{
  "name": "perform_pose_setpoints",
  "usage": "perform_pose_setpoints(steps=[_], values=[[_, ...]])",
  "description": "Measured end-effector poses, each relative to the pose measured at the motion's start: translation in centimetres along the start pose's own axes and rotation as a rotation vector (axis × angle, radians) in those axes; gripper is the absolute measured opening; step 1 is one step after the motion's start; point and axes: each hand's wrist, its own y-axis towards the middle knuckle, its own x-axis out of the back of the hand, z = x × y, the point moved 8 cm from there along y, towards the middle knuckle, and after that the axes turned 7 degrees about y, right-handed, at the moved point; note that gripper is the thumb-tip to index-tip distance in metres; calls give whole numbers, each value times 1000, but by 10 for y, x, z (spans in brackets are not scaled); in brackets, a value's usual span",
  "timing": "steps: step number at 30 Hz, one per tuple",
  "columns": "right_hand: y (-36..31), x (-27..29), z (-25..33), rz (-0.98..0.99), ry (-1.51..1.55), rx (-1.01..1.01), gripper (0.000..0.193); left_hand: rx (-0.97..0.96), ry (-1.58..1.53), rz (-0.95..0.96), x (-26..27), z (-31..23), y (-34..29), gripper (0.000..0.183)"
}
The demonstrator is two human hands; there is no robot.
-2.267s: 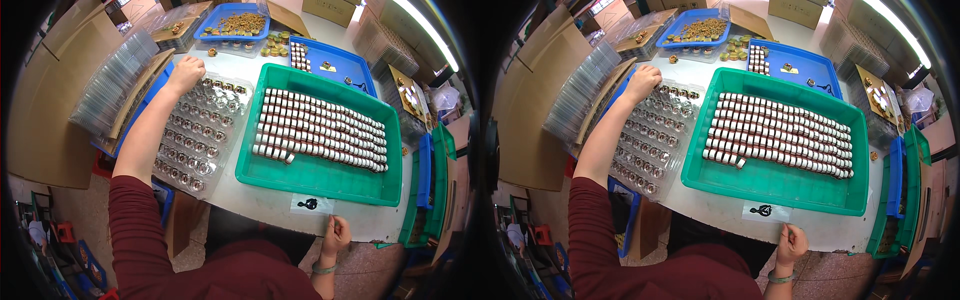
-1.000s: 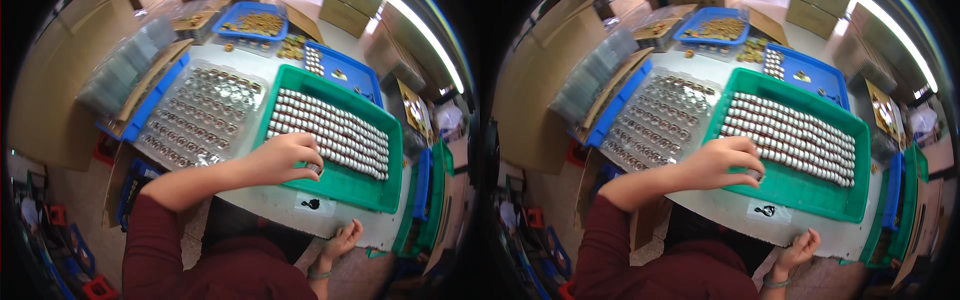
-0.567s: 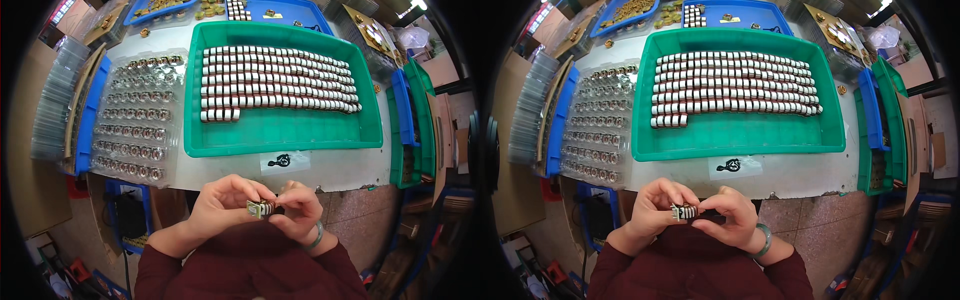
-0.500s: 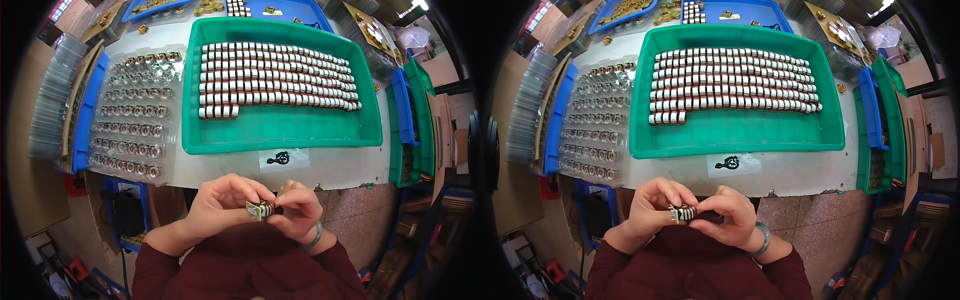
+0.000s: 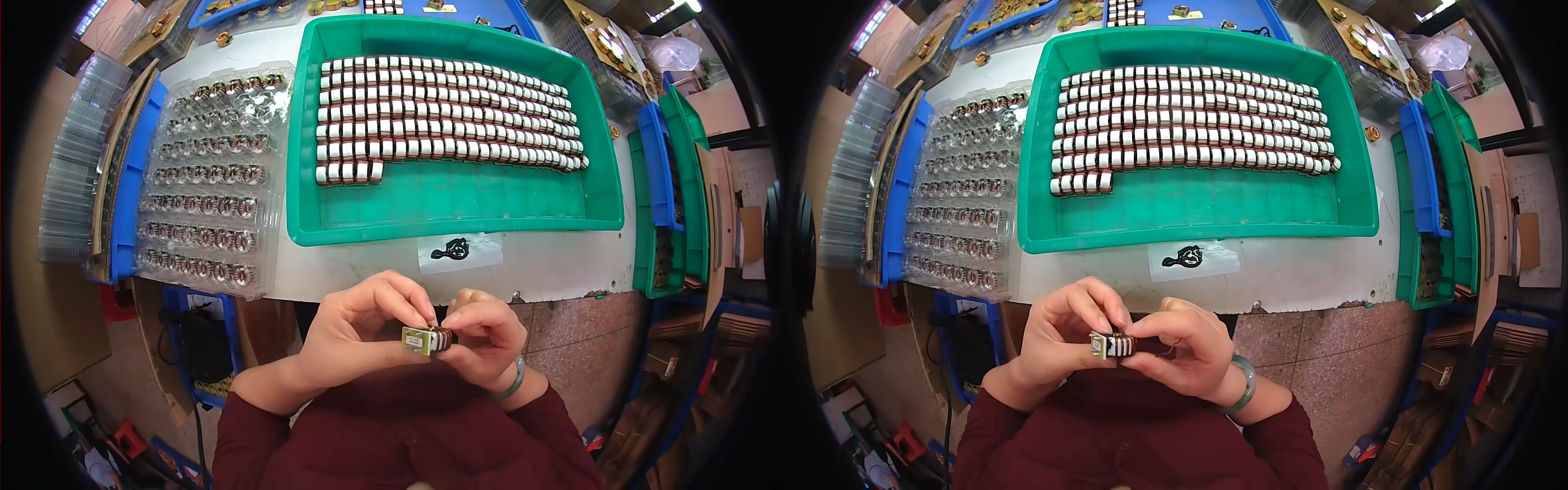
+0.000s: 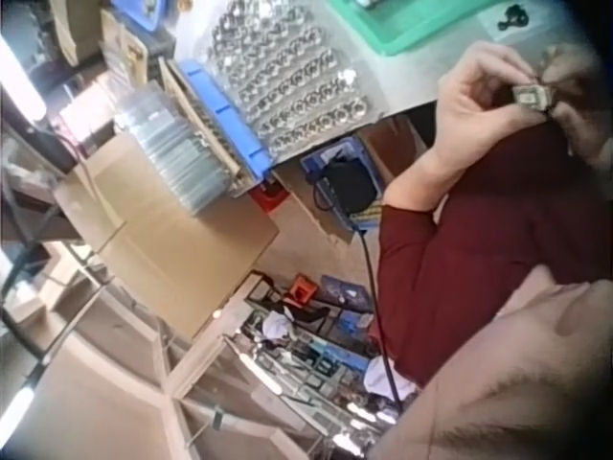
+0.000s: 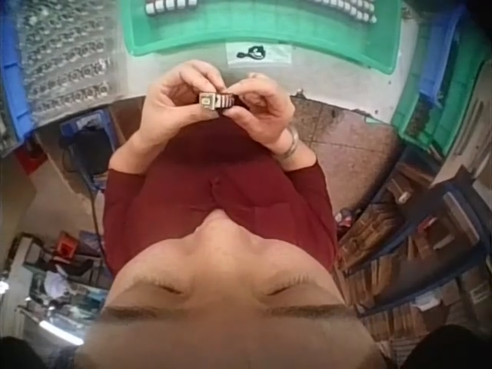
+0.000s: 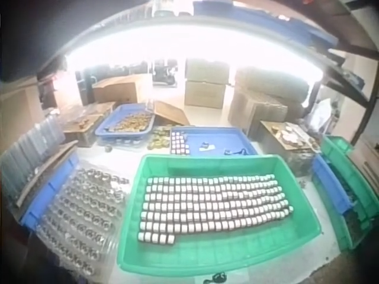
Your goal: Assembling or inspecting toroidal inductor components on a fabrication floor.
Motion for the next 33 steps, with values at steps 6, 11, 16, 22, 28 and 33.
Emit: perform_pose_setpoints(steps=[6,11,16,22,28,33], values=[[2,-1,2,11,7,7,29,16,14,-26,0,2,-1,27],[2,-2,6,10,-11,23,29,71,84,-15,2,5,-2,29],[2,-1,7,18,-47,32,29,119,204,9,2,6,-2,29],[2,4,9,-2,-94,38,28,212,130,63,-1,7,-3,29],[4,0,9,67,-174,82,28,176,205,82,2,12,-2,29],[1,-9,13,183,-293,172,28,273,131,-89,6,15,-2,23]])
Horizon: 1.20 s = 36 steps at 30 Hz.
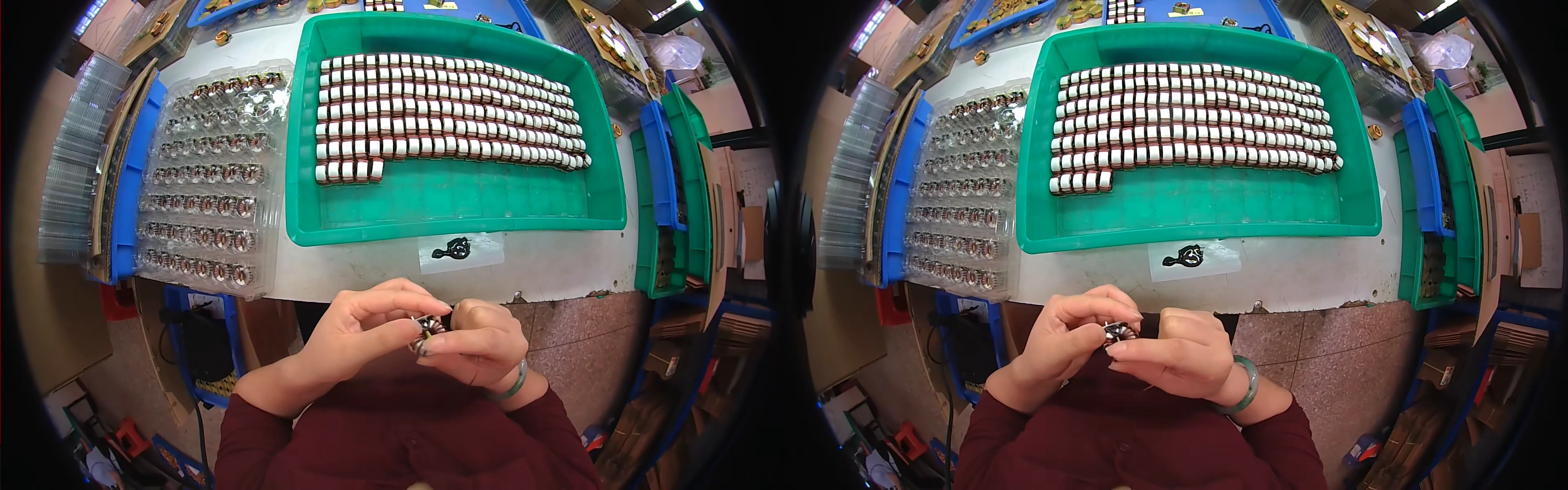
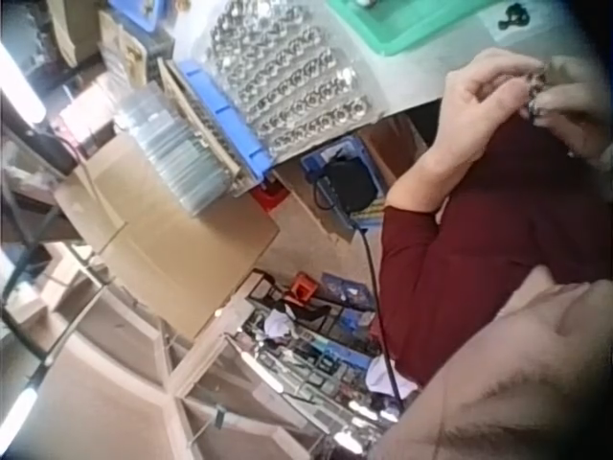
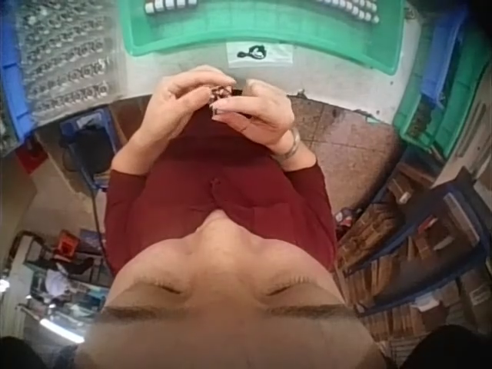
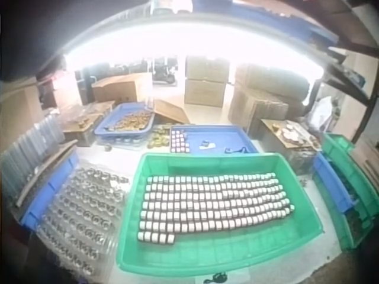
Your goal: Assembling or inspecting toroidal inductor components on a fabrication floor.
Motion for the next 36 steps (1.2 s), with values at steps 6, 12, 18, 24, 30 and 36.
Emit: perform_pose_setpoints(steps=[6,12,18,24,30,36], values=[[-5,4,-8,-114,128,-121,26,-205,-102,-61,2,-14,-5,32],[-5,8,-12,-196,227,-183,24,-405,-30,-17,0,-24,-11,48],[-6,7,-12,-153,207,-175,24,-434,-45,-63,-1,-31,-13,44],[-6,6,-9,-90,185,-88,24,-549,121,14,-3,-39,-11,30],[-10,13,-15,-149,368,-194,27,-387,-54,35,-2,-20,-4,24],[-56,54,-45,-522,423,-514,15,-451,-19,-17,3,-14,-5,24]])
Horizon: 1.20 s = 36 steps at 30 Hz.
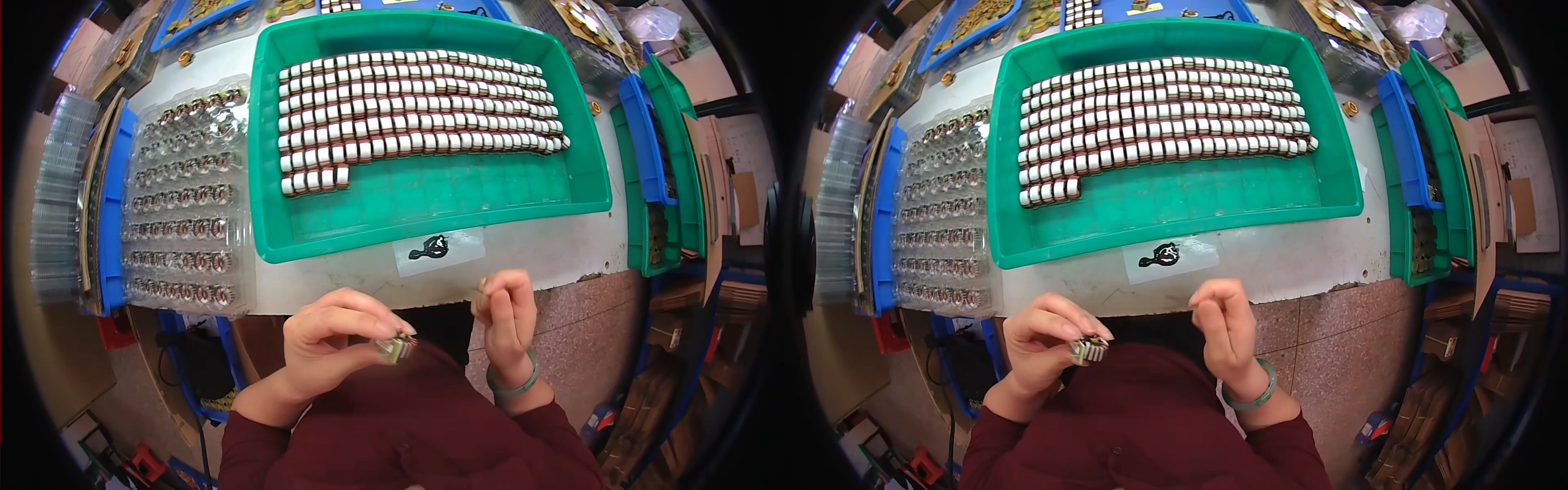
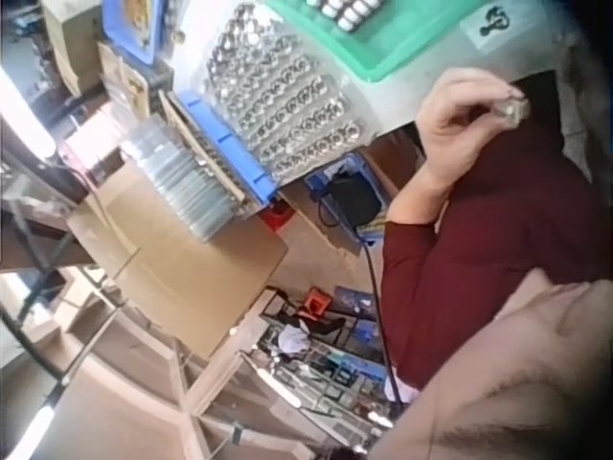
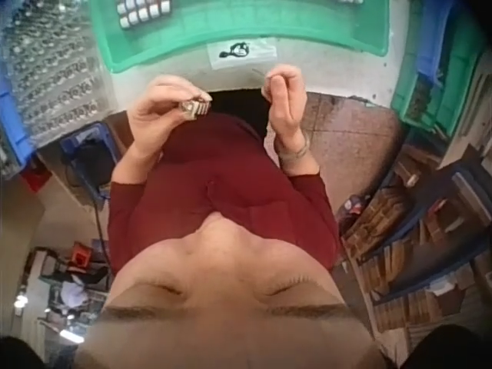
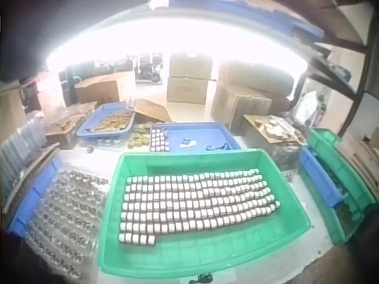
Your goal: Assembling or inspecting toroidal inductor components on a fabrication floor.
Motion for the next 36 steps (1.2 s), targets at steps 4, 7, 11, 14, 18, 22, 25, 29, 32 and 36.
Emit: perform_pose_setpoints(steps=[4,7,11,14,18,22,25,29,32,36], values=[[5,33,-12,-100,-398,-78,9,99,-29,-127,9,5,-1,23],[12,33,-15,-67,-717,-16,8,49,39,-99,11,8,-1,24],[15,34,-14,-56,-942,76,9,48,73,-94,10,9,-1,25],[17,34,-14,-57,-1060,149,9,64,83,-97,9,11,-1,26],[15,29,-7,-84,-1091,368,12,64,87,-90,9,12,0,26],[14,28,-9,-77,-1109,381,13,66,89,-81,8,12,1,26],[14,27,-9,-69,-1124,389,13,69,87,-75,7,13,2,26],[15,25,-10,-54,-1151,400,13,72,81,-70,7,13,2,25],[16,23,-9,-37,-1161,424,13,81,99,-65,8,14,2,25],[16,22,-10,-35,-1169,432,13,86,103,-66,9,14,1,25]])
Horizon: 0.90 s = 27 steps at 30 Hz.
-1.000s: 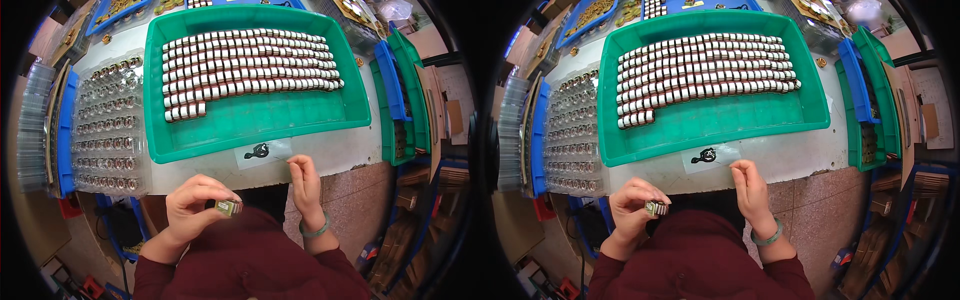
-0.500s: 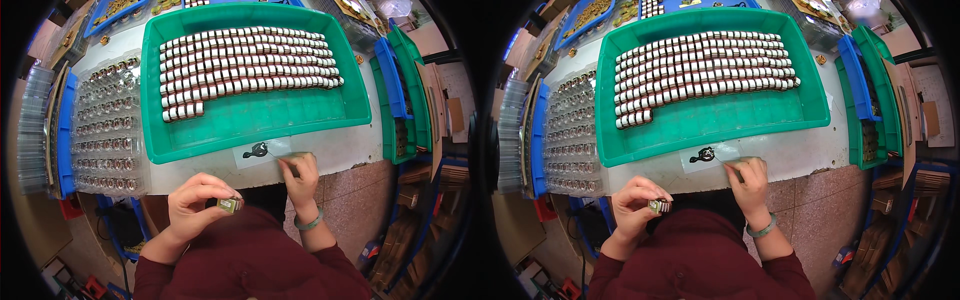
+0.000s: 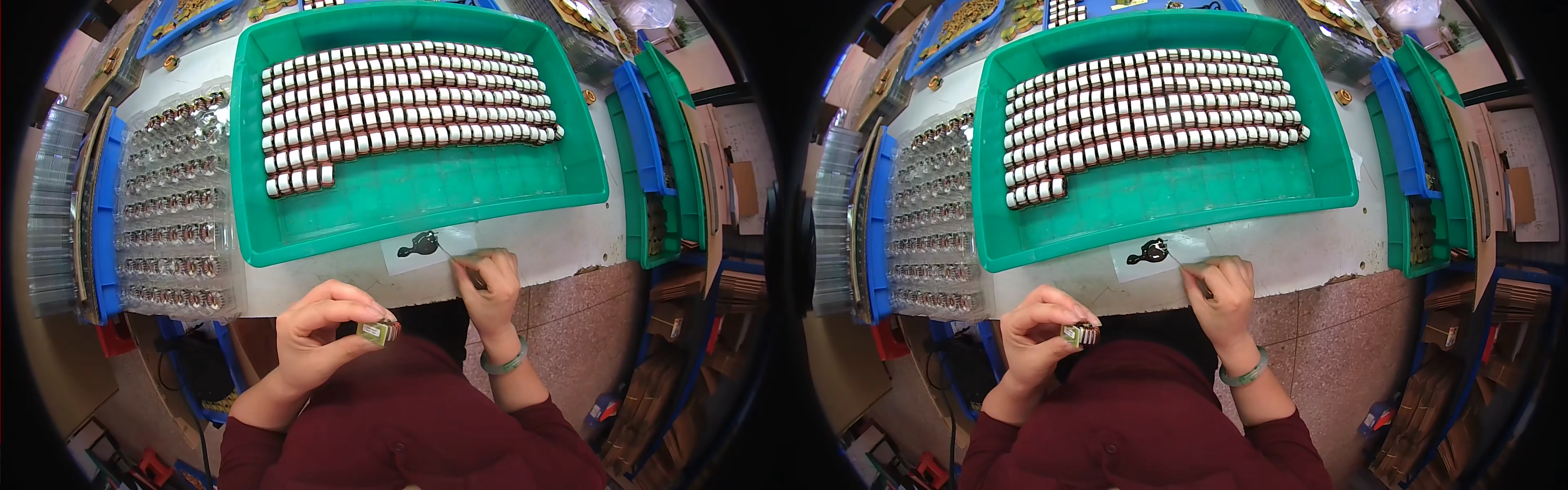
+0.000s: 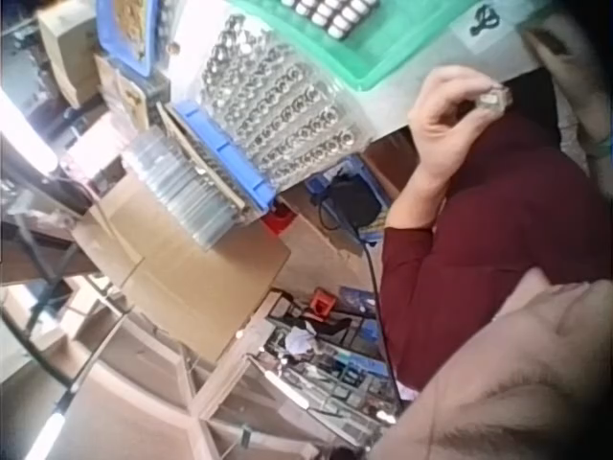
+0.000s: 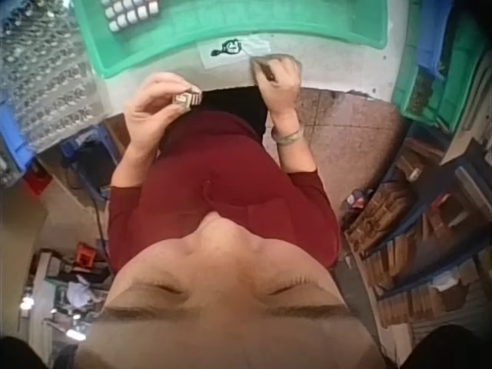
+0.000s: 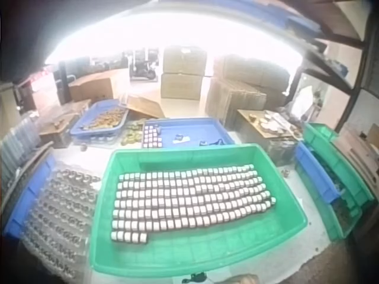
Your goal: Assembling or inspecting toroidal inductor components on a fabrication floor.
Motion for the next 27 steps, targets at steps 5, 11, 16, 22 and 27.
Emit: perform_pose_setpoints(steps=[5,11,16,22,27], values=[[-1,0,0,-6,12,-11,13,5,9,7,1,1,-1,25],[0,-1,1,2,12,10,13,6,6,3,0,2,-2,25],[-3,3,-7,-20,84,-97,12,-3,-2,3,0,2,-2,25],[-7,6,-12,-75,515,-424,10,-22,-27,-42,2,1,-3,25],[-2,3,13,-14,958,-481,12,-142,32,-43,1,-10,-3,26]])
